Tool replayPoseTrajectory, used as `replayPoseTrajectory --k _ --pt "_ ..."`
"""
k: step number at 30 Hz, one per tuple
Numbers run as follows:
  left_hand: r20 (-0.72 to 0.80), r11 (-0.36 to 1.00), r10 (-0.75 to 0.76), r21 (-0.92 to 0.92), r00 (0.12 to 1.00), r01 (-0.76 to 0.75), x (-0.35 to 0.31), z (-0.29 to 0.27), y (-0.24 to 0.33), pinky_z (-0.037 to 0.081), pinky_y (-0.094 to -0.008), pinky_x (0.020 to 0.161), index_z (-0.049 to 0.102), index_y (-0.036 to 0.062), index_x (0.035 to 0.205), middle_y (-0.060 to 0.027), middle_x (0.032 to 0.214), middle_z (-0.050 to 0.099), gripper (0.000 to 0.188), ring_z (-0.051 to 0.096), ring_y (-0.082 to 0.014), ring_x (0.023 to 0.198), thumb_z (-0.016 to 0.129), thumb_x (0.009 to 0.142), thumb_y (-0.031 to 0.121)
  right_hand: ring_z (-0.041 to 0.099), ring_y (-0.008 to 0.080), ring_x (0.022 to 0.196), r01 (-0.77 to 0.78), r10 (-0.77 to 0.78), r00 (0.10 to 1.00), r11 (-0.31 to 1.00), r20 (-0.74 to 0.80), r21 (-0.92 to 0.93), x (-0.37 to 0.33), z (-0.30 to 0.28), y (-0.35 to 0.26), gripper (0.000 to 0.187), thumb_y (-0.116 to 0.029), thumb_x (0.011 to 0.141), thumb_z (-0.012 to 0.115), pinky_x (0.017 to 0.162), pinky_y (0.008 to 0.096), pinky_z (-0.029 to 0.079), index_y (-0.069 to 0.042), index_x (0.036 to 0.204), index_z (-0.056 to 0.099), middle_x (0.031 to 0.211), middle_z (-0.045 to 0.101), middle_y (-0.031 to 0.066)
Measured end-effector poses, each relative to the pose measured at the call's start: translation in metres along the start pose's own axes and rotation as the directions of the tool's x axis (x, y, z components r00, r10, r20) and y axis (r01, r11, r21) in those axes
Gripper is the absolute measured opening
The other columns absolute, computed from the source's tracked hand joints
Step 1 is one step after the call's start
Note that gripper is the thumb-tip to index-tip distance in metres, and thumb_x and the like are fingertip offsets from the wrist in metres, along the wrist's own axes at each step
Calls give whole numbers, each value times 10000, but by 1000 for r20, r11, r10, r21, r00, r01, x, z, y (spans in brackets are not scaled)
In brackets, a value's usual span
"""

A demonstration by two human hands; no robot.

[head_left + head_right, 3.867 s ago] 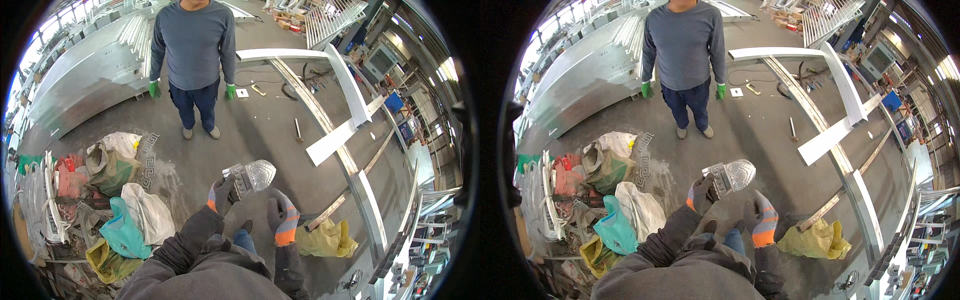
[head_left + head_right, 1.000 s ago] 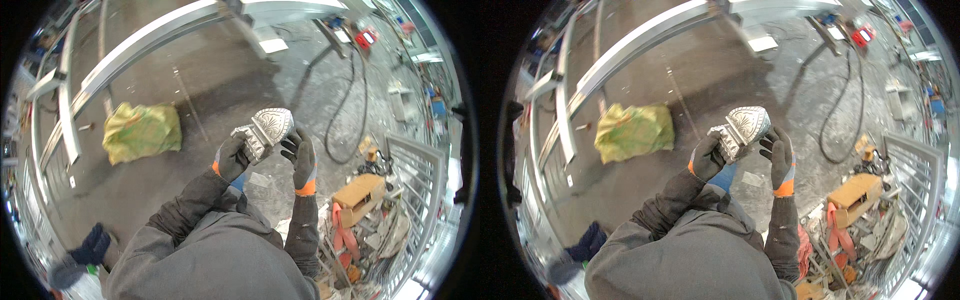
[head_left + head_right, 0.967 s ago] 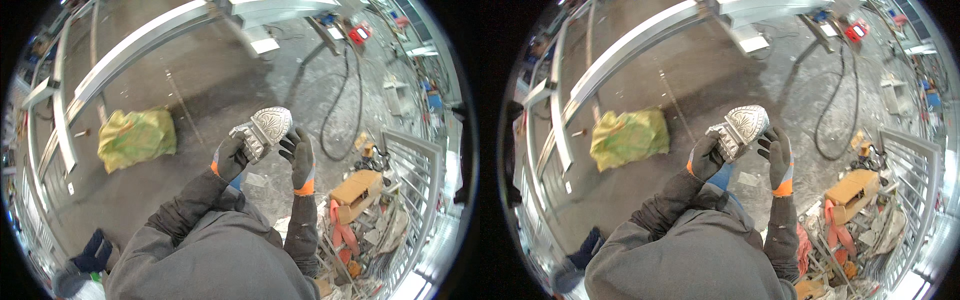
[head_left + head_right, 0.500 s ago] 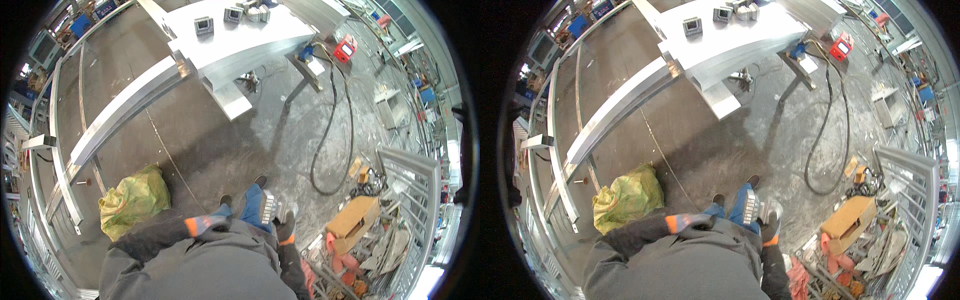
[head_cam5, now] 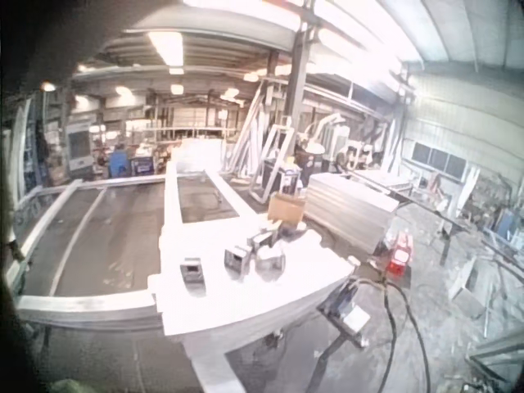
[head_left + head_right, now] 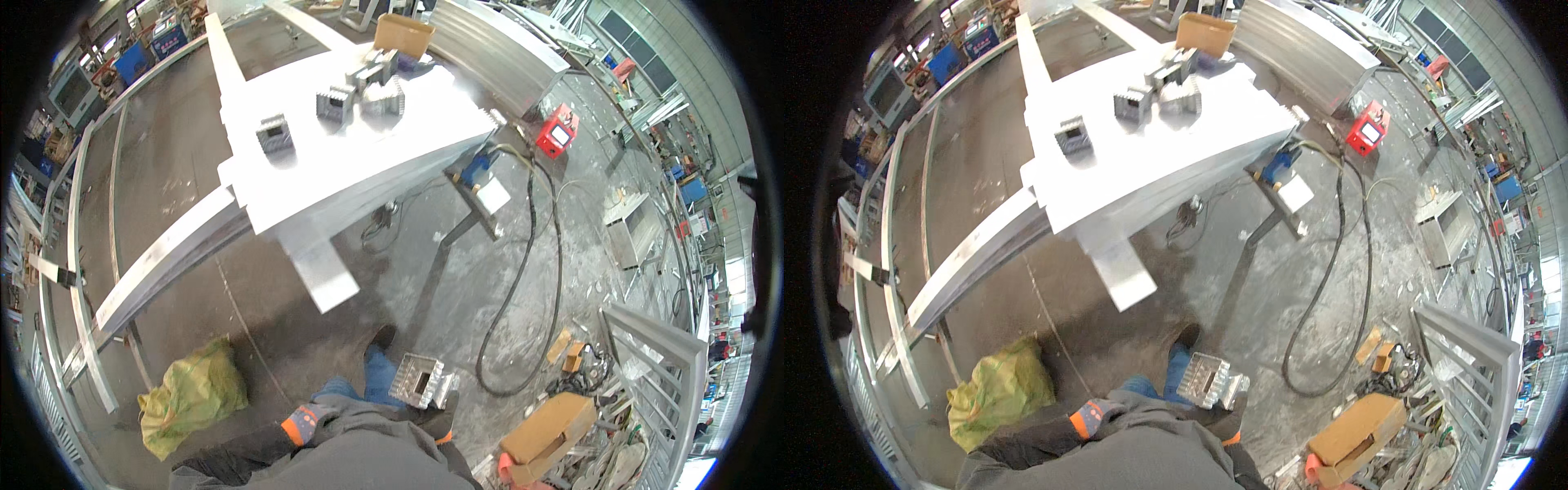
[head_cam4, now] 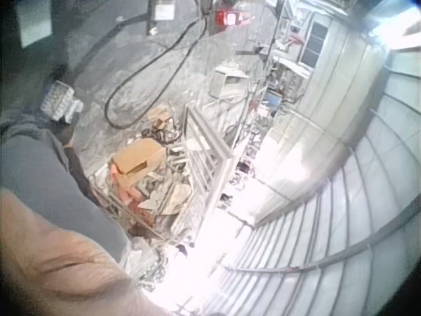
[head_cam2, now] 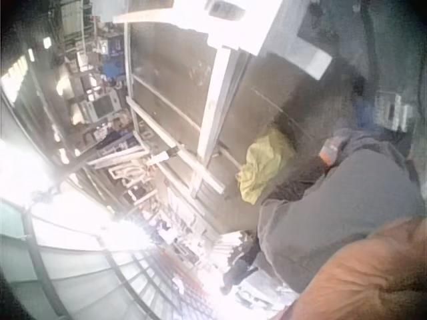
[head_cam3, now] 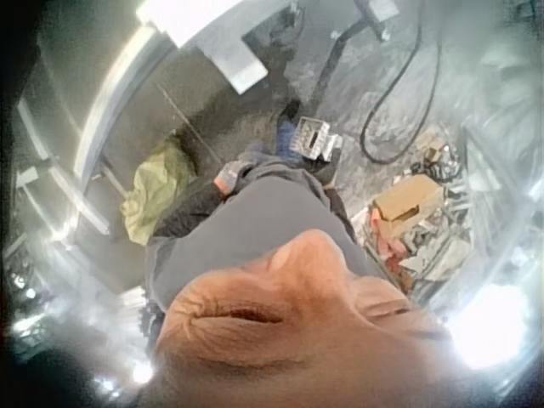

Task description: The person picks up a metal bracket and places it on a white metal frame. They then use a power drill to fasten the bracket to the frame, repeating the process with additional brackets. The person handles multiple brackets and aligns them before drilling.

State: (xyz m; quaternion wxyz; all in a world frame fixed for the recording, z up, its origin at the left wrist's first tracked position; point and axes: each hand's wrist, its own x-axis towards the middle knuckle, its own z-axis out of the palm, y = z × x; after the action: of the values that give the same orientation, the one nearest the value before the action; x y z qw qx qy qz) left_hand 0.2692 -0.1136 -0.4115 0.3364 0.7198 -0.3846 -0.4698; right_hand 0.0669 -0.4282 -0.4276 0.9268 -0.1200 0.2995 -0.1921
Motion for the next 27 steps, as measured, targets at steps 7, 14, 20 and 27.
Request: replayPoseTrajectory --k 7,14,20,27 --pt "34 978 154 139 987 -157 130 -71 31 547 -386 884 680 65 1259 -122 1166 712 302 671 -261 1023 594 1019 227 554 308 1310 52 -52 999 999 -8 -8 99 34 -78 740 -649 999 557 1134 500 447 -122 1516 496 1484 567 95" --pt "164 988 144 -71 976 -134 310 -191 68 550 -355 775 748 80 1048 -86 972 748 271 679 -205 838 690 996 339 562 290 1302 10 -12 993 1000 116 20 239 78 -142 757 -665 994 554 1143 479 440 -126 1523 493 1493 566 87" --pt "97 961 65 -274 993 -37 421 -316 78 530 -365 751 774 100 999 -81 912 752 277 656 -169 800 743 942 369 672 222 756 173 -144 940 982 -309 69 381 132 -210 577 -642 925 704 748 384 601 -102 1128 686 796 706 36" --pt "-426 986 -156 -16 891 164 510 -405 90 521 -446 1012 669 109 1308 -170 1251 697 525 659 -370 1176 653 952 495 570 141 653 199 -196 980 956 35 -217 580 212 -265 601 -678 904 712 636 275 520 -91 1032 695 769 658 29"
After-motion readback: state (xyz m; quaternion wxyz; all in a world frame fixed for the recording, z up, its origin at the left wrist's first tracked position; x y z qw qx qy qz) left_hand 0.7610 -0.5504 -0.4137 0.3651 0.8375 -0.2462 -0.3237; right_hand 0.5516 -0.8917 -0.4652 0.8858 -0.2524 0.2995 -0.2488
